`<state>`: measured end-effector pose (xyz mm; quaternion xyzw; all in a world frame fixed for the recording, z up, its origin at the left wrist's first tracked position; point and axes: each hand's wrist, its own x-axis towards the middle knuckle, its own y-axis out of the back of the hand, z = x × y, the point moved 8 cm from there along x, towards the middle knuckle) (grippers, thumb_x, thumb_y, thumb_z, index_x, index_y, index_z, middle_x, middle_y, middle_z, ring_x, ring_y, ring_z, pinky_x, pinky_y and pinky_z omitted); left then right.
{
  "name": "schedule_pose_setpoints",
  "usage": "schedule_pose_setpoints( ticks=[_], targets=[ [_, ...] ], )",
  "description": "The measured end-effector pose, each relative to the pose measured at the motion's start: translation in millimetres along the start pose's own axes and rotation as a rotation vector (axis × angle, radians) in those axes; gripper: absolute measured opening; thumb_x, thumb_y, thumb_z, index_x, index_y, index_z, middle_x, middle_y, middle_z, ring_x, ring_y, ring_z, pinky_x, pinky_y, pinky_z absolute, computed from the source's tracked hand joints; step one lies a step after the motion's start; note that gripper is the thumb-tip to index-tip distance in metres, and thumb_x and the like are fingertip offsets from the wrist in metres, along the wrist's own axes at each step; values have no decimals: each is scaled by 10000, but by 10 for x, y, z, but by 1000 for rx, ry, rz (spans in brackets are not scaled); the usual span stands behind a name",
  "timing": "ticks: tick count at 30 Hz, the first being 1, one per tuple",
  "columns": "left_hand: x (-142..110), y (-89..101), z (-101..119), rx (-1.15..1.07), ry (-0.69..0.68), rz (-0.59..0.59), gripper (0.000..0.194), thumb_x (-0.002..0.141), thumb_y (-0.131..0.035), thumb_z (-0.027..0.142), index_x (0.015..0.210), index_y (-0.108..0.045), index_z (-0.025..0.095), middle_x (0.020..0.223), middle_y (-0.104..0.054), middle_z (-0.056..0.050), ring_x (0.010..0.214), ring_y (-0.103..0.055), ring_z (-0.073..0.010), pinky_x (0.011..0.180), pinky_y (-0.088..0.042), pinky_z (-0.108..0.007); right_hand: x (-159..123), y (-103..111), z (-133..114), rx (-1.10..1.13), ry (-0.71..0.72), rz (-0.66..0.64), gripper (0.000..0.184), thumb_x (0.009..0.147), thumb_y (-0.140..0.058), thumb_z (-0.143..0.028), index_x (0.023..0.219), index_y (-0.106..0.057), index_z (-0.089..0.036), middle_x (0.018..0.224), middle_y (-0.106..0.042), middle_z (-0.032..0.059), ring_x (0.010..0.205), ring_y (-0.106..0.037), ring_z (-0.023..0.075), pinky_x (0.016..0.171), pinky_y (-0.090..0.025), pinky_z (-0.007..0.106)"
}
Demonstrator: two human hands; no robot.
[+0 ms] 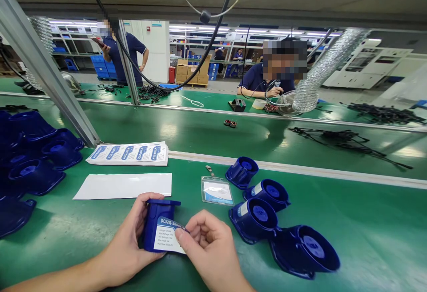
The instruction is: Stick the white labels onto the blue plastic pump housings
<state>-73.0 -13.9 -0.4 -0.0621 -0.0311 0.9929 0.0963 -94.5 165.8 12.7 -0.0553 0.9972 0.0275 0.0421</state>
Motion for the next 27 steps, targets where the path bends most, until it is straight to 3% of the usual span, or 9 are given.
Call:
schedule_pose_setpoints(
  ticks=[13, 19, 22, 27],
  targets=[
    [15, 35, -14, 38, -42, 33, 857, 720, -799, 62, 1395, -335, 313, 1551, -451, -115, 1468, -488, -301, 871, -599, -227, 13, 0, 26, -7, 6, -24, 488, 756, -888, -594, 737, -650, -168, 645, -593, 21, 594, -549, 132, 554, -486, 229],
    [-12, 34, -18, 54, -43, 52, 851, 751, -848, 161, 1403, -324, 321, 1588, -403, -114, 1511, -442, -307, 922, -607, -247, 34, -7, 108, -21, 37, -44, 439, 807, -859, -548, 765, -641, -169, 648, -592, 10, 589, -552, 120, 549, -469, 211],
    [-12, 38, -6, 75, -49, 60, 846, 760, -868, 215, 1402, -328, 319, 1588, -389, -108, 1519, -429, -296, 1002, -591, -271, 72, 1, 118, -100, 142, -76, 409, 869, -800, -533, 770, -631, -174, 625, -584, 2, 547, -543, 111, 507, -434, 201],
    [-1, 34, 14, 108, -80, 43, 801, 800, -854, 270, 1401, -327, 330, 1575, -393, -86, 1505, -446, -255, 1119, -535, -294, 88, 41, -68, -441, 433, -110, 293, 922, -764, -433, 828, -635, -187, 568, -588, -22, 460, -485, 95, 461, -370, 222]
  ],
)
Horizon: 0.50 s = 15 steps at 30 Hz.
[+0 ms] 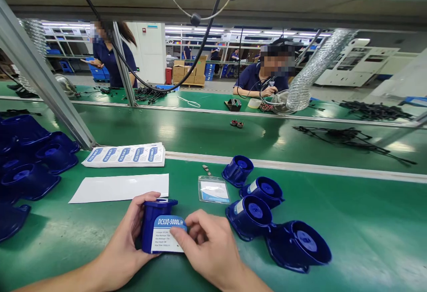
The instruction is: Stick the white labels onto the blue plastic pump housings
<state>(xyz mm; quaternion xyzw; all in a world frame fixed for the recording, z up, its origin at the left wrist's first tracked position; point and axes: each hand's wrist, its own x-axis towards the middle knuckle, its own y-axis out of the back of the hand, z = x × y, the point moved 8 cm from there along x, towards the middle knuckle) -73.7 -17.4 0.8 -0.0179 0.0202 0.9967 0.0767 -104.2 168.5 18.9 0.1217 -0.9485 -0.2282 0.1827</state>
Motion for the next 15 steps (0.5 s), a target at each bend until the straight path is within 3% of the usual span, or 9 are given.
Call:
schedule_pose_setpoints(
  ticks=[2, 5, 9, 15],
  targets=[
    [0, -4, -3, 23, -18, -9, 788, 810, -849, 271, 1400, -331, 337, 1582, -378, -82, 1499, -456, -245, 1133, -526, -296, 28, 48, 6, -35, -27, 16, 318, 897, -791, -439, 1042, -643, -198, 667, -657, -18, 508, -524, 109, 489, -401, 232],
    [-10, -14, 27, 108, -103, -9, 726, 846, -824, 277, 1386, -344, 357, 1578, -358, -70, 1473, -487, -223, 1192, -483, -321, 51, 10, 59, 73, -157, -10, 577, 886, -784, -473, 1338, -529, -223, 1033, -749, 56, 759, -663, 159, 620, -503, 256],
    [-68, -56, 125, 283, -316, 4, 622, 909, -747, 241, 1379, -366, 383, 1560, -350, -76, 1451, -505, -233, 1183, -490, -373, 20, -183, 47, 320, -250, -126, 594, 913, -751, -503, 1381, -522, -217, 1249, -712, 113, 1070, -696, 225, 900, -558, 344],
    [-135, -93, 101, 421, -413, 30, 597, 912, -674, 129, 1403, -432, 367, 1575, -336, -79, 1476, -457, -235, 1204, -458, -388, -10, -237, -30, 432, -257, -126, 531, 886, -799, -437, 1321, -618, -192, 1195, -747, 113, 1045, -712, 242, 967, -567, 385]
  ],
)
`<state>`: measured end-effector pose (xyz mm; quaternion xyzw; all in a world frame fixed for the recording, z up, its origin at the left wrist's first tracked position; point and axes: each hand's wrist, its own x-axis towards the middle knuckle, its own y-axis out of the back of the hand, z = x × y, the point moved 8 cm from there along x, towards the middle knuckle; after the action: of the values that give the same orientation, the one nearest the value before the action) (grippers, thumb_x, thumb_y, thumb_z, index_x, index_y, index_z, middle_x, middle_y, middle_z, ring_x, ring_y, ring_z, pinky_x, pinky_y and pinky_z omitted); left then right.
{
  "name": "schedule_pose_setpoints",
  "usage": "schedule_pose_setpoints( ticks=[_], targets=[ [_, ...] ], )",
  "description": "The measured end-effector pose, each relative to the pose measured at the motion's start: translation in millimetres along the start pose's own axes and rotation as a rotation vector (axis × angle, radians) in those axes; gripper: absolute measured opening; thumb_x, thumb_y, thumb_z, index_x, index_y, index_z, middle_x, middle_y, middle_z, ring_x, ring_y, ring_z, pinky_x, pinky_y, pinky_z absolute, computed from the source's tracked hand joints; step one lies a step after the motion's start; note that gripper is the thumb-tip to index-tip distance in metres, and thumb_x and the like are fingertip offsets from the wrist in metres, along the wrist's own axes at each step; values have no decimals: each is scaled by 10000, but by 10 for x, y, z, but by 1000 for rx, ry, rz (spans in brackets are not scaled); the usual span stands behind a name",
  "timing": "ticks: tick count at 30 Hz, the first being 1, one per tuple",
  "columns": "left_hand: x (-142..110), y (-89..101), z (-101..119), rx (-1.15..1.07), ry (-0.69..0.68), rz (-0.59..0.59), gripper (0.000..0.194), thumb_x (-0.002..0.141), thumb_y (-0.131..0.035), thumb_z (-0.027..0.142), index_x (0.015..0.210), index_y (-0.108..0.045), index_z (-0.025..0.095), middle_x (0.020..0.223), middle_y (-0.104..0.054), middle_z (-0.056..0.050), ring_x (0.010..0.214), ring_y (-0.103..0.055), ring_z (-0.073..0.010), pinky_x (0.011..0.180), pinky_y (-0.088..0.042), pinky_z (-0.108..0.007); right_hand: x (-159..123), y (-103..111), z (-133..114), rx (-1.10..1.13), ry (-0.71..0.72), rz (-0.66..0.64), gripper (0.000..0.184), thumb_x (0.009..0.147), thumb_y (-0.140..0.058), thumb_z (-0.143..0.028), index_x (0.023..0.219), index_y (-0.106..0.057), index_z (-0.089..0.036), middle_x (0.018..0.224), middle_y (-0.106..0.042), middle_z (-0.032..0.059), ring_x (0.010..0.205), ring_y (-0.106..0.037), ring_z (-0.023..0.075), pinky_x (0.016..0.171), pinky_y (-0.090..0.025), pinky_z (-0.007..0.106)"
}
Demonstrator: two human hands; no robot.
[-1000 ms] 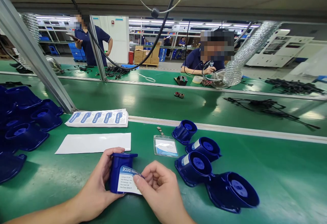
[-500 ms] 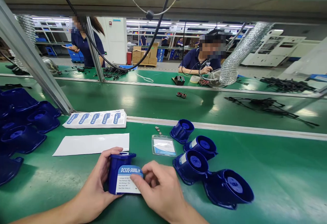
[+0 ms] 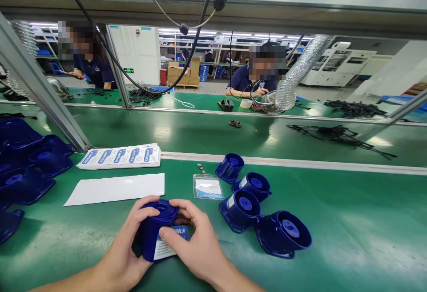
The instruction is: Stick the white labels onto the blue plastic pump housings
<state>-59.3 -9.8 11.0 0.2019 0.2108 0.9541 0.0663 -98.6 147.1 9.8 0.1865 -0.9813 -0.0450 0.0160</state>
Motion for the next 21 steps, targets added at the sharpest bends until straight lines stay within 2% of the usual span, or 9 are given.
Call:
schedule_pose_setpoints(
  ticks=[4, 8, 14, 17, 21],
  targets=[
    [16, 28, 53, 49, -22, 19, 642, 887, -647, 64, 1418, -449, 366, 1562, -366, -72, 1464, -469, -219, 1201, -456, -375, -3, -42, -80, -62, 50, 4, 504, 885, -773, -366, 1339, -637, -193, 1205, -751, 103, 1063, -720, 238, 978, -583, 369],
    [39, 62, 105, 68, -35, 16, 711, 832, -652, 21, 1424, -456, 362, 1539, -386, -73, 1431, -498, -220, 1166, -492, -357, -35, -59, -36, -180, 6, 32, 701, 757, -824, -273, 1424, -615, -222, 1292, -727, 94, 1152, -699, 281, 1016, -572, 408],
    [37, 95, 122, 72, -27, 0, 723, 815, -645, 3, 1413, -464, 366, 1536, -401, -60, 1443, -489, -214, 1182, -485, -356, -64, -93, -30, -267, -39, -82, 796, 770, -888, -364, 1488, -552, -287, 1401, -652, 75, 1242, -635, 289, 1111, -489, 455],
    [36, 88, 99, 52, -12, -13, 755, 778, -646, -18, 1407, -469, 361, 1550, -395, -64, 1456, -482, -234, 1195, -479, -383, -45, -108, -66, -236, -33, -121, 852, 707, -936, -354, 1448, -522, -276, 1356, -648, 73, 1227, -628, 279, 1046, -510, 407],
    [12, 58, 66, 92, -5, -34, 744, 808, -656, 10, 1428, -458, 370, 1602, -354, -71, 1478, -469, -250, 1198, -481, -405, -11, -99, -42, -111, -49, -89, 818, 610, -989, -359, 1291, -559, -221, 1206, -677, 68, 1104, -650, 256, 930, -526, 354]
  ],
)
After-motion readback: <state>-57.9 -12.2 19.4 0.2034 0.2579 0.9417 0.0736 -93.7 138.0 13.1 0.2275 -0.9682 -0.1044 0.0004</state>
